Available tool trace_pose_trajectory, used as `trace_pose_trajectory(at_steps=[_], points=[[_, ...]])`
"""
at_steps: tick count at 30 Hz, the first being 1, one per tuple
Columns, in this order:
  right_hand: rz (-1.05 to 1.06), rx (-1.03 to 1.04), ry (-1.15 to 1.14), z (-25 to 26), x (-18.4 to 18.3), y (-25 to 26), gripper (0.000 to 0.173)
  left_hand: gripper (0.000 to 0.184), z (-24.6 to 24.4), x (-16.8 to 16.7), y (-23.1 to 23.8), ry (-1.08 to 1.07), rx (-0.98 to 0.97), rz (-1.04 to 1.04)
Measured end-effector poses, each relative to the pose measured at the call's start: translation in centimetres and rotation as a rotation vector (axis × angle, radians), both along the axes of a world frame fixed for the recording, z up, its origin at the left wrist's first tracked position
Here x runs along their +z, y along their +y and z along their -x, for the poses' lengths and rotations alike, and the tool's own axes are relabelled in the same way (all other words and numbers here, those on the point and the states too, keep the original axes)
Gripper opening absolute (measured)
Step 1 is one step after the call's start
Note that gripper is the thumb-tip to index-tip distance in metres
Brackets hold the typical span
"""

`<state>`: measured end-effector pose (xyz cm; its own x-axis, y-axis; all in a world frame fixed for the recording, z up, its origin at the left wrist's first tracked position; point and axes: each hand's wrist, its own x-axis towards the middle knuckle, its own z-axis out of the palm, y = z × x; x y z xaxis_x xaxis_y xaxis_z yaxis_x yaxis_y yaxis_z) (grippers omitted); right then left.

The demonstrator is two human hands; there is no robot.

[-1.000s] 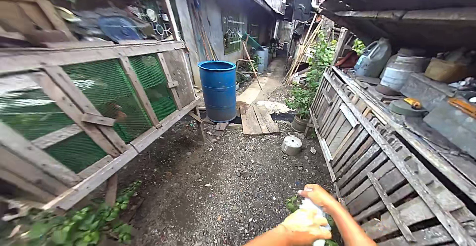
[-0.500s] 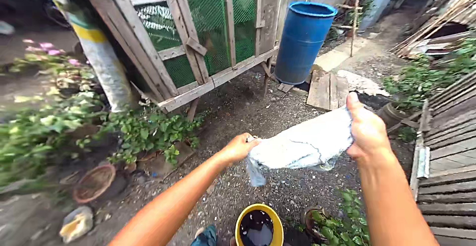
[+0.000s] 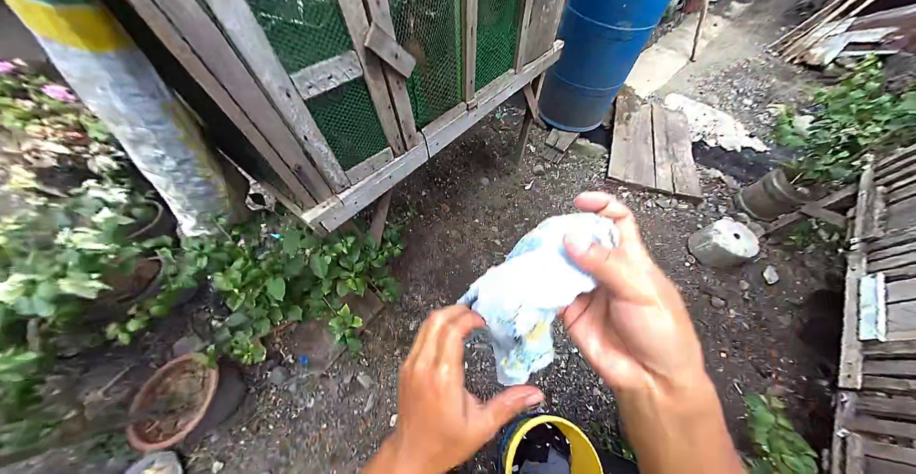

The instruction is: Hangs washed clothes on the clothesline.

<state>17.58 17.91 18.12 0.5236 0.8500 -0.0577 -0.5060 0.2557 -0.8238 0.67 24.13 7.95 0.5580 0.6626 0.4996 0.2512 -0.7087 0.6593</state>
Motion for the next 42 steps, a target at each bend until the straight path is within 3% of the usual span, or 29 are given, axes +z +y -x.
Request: trace_pose_trajectory(at_steps=[1, 5, 8, 11, 13, 15, 17, 18, 21, 24, 27, 30, 34, 36, 38, 40, 42], points=[[-0.01, -0.006, 0.022, 1.0, -0.6, 0.7, 0.034, 0.083, -0.6, -0.6, 0.4, 0.001, -0.018, 0.016], [-0.086, -0.203, -0.05, 1.3, -2.7, 0.5, 0.049, 0.04, -3.5, -0.7, 3.9, -0.01, -0.171, 0.081], [0.024, -0.467, -0.29, -1.8, -3.0, -1.5, 0.052, 0.039, -6.3, 0.8, 7.3, -0.039, -0.385, 0.084], [0.204, -0.717, -0.428, -5.0, -1.6, -2.9, 0.031, 0.039, -10.3, 3.4, 9.5, -0.047, -0.636, 0.06], [0.259, -0.734, -0.386, -6.7, 0.1, -3.2, 0.021, 0.033, -13.1, 6.0, 10.3, 0.041, -0.992, 0.132], [0.286, -0.634, -0.354, -8.1, 1.9, -3.6, 0.02, 0.058, -16.8, 8.1, 9.9, 0.084, -1.239, 0.275], [0.306, -0.466, -0.39, -9.7, 3.4, -3.8, 0.027, 0.069, -20.5, 9.1, 8.5, 0.075, -1.237, 0.385], [0.313, -0.391, -0.43, -10.7, 4.2, -4.0, 0.033, 0.066, -22.5, 9.5, 7.7, 0.077, -1.193, 0.415], [0.394, -0.298, -0.601, -13.8, 6.8, -6.4, 0.052, 0.035, -27.2, 10.9, 6.9, 0.072, -1.166, 0.397], [0.695, -0.428, -0.975, -16.2, 8.5, -9.5, 0.057, 0.017, -30.9, 13.8, 6.3, -0.039, -1.148, 0.302], [1.003, -0.673, -1.149, -16.8, 6.8, -9.8, 0.058, 0.01, -33.7, 16.1, 3.6, -0.224, -1.102, 0.367], [1.132, -0.758, -1.065, -17.4, 2.4, -9.1, 0.06, 0.016, -36.1, 17.7, 0.6, -0.366, -1.166, 0.486], [1.287, -0.872, -0.707, -18.8, -0.3, -12.1, 0.033, 0.024, -39.3, 18.9, 0.5, -0.289, -1.377, 0.545], [1.353, -0.985, -0.604, -18.9, 1.0, -15.0, 0.031, 0.029, -41.9, 18.6, 1.6, -0.066, -1.457, 0.36], [1.389, -1.122, -0.551, -18.2, 2.9, -17.0, 0.028, 0.029, -44.6, 17.3, 2.1, 0.214, -1.444, -0.029], [1.445, -1.215, -0.508, -17.1, 4.6, -17.4, 0.025, 0.03, -46.8, 15.3, 1.9, 0.474, -1.409, -0.384], [1.532, -1.297, -0.477, -16.3, 5.7, -17.1, 0.023, 0.031, -48.4, 13.7, 2.1, 0.6, -1.51, -0.578]])
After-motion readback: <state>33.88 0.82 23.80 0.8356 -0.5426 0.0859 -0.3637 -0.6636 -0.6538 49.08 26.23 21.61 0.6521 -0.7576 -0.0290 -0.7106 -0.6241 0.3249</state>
